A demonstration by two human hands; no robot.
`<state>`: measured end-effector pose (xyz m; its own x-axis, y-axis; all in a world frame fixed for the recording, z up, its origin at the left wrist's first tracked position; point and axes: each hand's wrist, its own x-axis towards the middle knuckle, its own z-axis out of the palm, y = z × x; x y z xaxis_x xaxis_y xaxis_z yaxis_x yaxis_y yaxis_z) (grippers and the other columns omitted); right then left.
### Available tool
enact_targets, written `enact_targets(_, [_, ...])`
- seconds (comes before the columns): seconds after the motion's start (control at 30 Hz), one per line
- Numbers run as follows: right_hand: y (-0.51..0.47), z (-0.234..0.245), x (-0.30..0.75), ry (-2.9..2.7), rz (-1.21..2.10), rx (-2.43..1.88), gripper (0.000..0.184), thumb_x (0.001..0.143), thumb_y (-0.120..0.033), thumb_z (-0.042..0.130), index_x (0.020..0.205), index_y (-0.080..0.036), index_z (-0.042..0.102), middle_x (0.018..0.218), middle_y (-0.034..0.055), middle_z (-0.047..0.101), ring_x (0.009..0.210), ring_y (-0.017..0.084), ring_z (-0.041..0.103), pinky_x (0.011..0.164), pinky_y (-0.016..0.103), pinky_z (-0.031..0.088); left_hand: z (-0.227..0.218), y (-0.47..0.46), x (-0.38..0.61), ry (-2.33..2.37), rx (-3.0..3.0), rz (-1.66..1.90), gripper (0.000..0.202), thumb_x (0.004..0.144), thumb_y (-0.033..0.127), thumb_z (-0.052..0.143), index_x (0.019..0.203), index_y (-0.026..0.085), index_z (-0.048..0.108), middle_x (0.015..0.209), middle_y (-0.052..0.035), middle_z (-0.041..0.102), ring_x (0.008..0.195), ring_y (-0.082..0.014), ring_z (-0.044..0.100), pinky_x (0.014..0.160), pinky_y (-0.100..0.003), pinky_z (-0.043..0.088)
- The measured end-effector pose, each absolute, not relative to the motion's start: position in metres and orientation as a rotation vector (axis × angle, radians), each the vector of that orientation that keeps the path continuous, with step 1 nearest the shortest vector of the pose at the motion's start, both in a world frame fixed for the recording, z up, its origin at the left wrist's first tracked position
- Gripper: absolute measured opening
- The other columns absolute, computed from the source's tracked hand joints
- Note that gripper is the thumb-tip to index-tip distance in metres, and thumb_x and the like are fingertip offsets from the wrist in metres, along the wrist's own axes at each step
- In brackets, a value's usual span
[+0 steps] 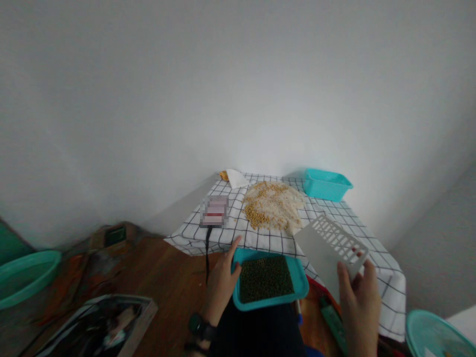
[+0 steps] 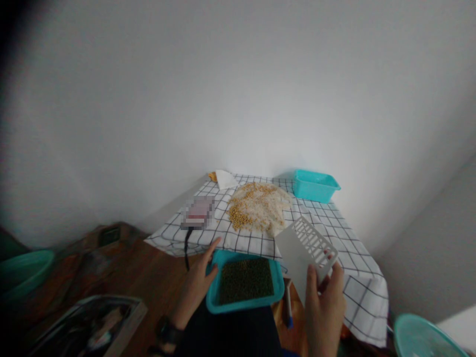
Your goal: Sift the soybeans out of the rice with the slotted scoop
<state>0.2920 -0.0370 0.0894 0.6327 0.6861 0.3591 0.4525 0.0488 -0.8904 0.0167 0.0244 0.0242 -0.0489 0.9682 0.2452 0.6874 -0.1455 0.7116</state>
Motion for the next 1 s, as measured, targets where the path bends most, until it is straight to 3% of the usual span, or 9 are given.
enact_targets(0.27, [-0.041,0.096,0.287,-0.940,0.189,-1.601,0.063,0.081,-0.058,0.058,0.125,-0.013,0.054,0.078,0.0069,0.067,0.066,0.023,0.062,0.061,0.030,0.044,0.022,0.025,0.016,1.759,1.847,1.031,0.065,0.088,0.017,0.042,0.151,0.027,0.032,0.121,-0.0070,0.066,0.110,-0.0205,0.062,0.099,-0.035,0.047])
enact_targets(0.53, [-0.043,0.101,0.280,-0.823,0.193,-1.420,0.065,0.077,-0.055,0.065,0.126,-0.015,0.054,0.102,0.0123,0.067,0.084,0.025,0.066,0.070,0.032,0.047,0.025,0.025,0.017,1.754,1.825,0.995,0.066,0.087,0.016,0.043,0.152,0.025,0.031,0.122,-0.0085,0.065,0.113,-0.0222,0.061,0.100,-0.037,0.045])
enact_targets(0.83, [-0.050,0.111,0.277,-0.767,0.110,-1.338,0.070,0.076,-0.054,0.068,0.131,-0.012,0.054,0.113,0.0169,0.066,0.087,0.025,0.065,0.073,0.032,0.049,0.024,0.025,0.016,1.764,1.831,0.998,0.065,0.088,0.015,0.041,0.152,0.026,0.031,0.121,-0.0085,0.066,0.111,-0.0212,0.063,0.099,-0.037,0.046])
enact_targets(1.0, [-0.052,0.106,0.278,-0.861,0.060,-1.593,0.067,0.076,-0.057,0.064,0.128,-0.014,0.060,0.085,0.0114,0.071,0.063,0.021,0.063,0.056,0.027,0.044,0.026,0.022,0.017,1.758,1.818,1.013,0.067,0.087,0.015,0.043,0.151,0.028,0.031,0.127,-0.0066,0.065,0.115,-0.0199,0.061,0.101,-0.035,0.045])
